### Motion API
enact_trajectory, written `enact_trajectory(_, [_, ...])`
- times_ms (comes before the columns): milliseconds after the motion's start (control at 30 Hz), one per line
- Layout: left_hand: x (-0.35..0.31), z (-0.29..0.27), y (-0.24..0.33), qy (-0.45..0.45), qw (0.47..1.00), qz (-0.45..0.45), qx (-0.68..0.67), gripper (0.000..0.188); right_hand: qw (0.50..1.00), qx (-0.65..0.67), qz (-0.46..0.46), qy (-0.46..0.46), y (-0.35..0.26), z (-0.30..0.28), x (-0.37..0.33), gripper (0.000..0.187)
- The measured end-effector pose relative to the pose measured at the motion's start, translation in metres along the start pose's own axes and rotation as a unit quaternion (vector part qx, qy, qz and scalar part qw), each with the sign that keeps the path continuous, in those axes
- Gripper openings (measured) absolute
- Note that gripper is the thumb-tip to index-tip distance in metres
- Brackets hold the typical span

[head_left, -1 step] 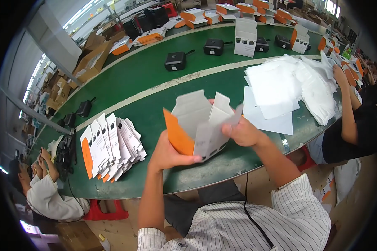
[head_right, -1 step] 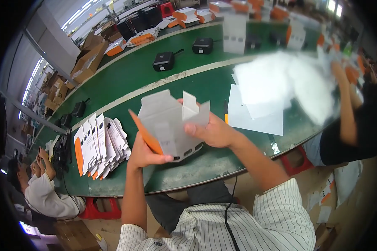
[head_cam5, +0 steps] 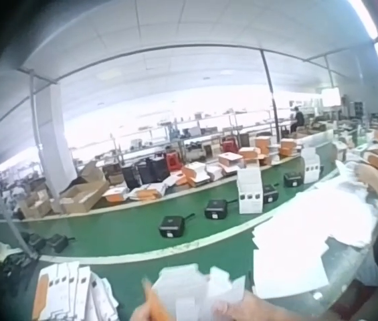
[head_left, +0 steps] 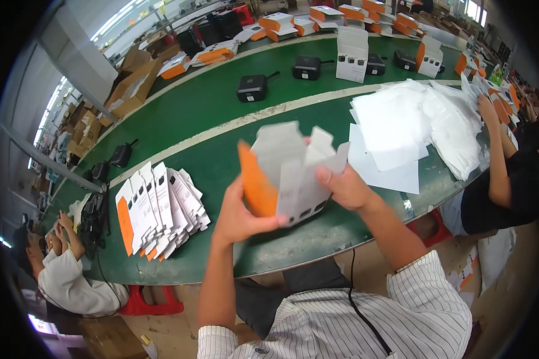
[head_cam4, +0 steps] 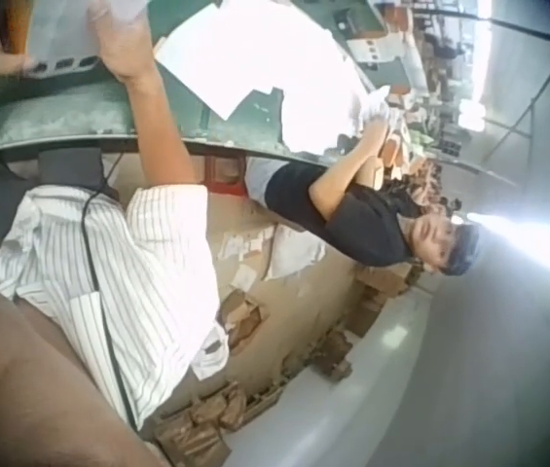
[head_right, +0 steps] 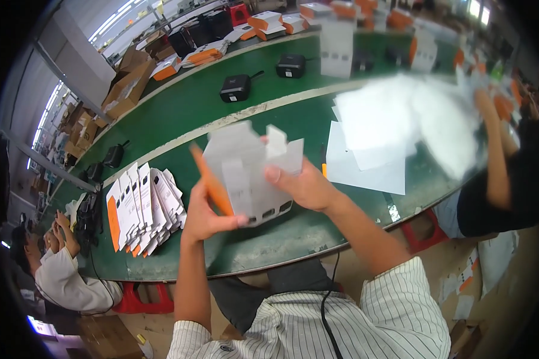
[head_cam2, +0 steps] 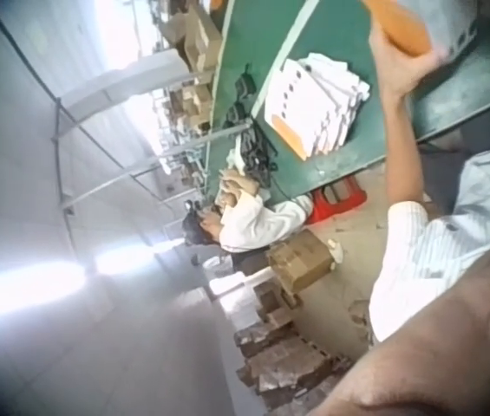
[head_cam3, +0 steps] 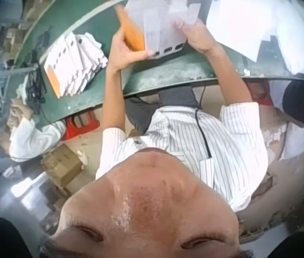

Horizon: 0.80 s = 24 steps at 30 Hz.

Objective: Assembling, marking, and stacking cardboard product boxes at a manufacturing workbench.

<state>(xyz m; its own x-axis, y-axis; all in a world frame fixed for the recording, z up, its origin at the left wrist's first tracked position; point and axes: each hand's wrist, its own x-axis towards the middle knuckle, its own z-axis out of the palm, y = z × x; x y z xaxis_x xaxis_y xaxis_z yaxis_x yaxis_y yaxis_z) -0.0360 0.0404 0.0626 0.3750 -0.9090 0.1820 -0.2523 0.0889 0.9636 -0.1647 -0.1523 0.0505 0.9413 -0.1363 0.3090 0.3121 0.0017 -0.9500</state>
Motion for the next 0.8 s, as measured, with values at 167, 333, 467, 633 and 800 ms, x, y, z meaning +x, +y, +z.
enact_trajectory(167, [0.007,0.035,0.018,0.19,0.975,0.086,-0.079,0.078,0.99,0.081,-0.015,0.116,-0.022,0.034,0.004,0.068])
enact_trajectory(333, [0.005,0.054,0.018,0.279,0.95,0.087,-0.114,0.056,0.969,0.198,0.028,0.147,-0.022,0.04,0.014,0.048])
enact_trajectory(467, [0.013,0.059,0.017,0.333,0.926,0.126,-0.124,0.051,0.966,0.163,0.012,0.198,-0.017,0.044,0.012,0.043])
enact_trajectory(633, [0.02,0.047,-0.005,0.331,0.845,0.37,0.196,0.044,0.959,0.189,-0.046,0.205,-0.021,0.046,0.017,0.051])
enact_trajectory(800, [0.001,0.023,-0.009,0.31,0.902,0.27,0.13,0.032,0.914,0.4,0.034,-0.067,-0.024,0.013,0.014,0.056])
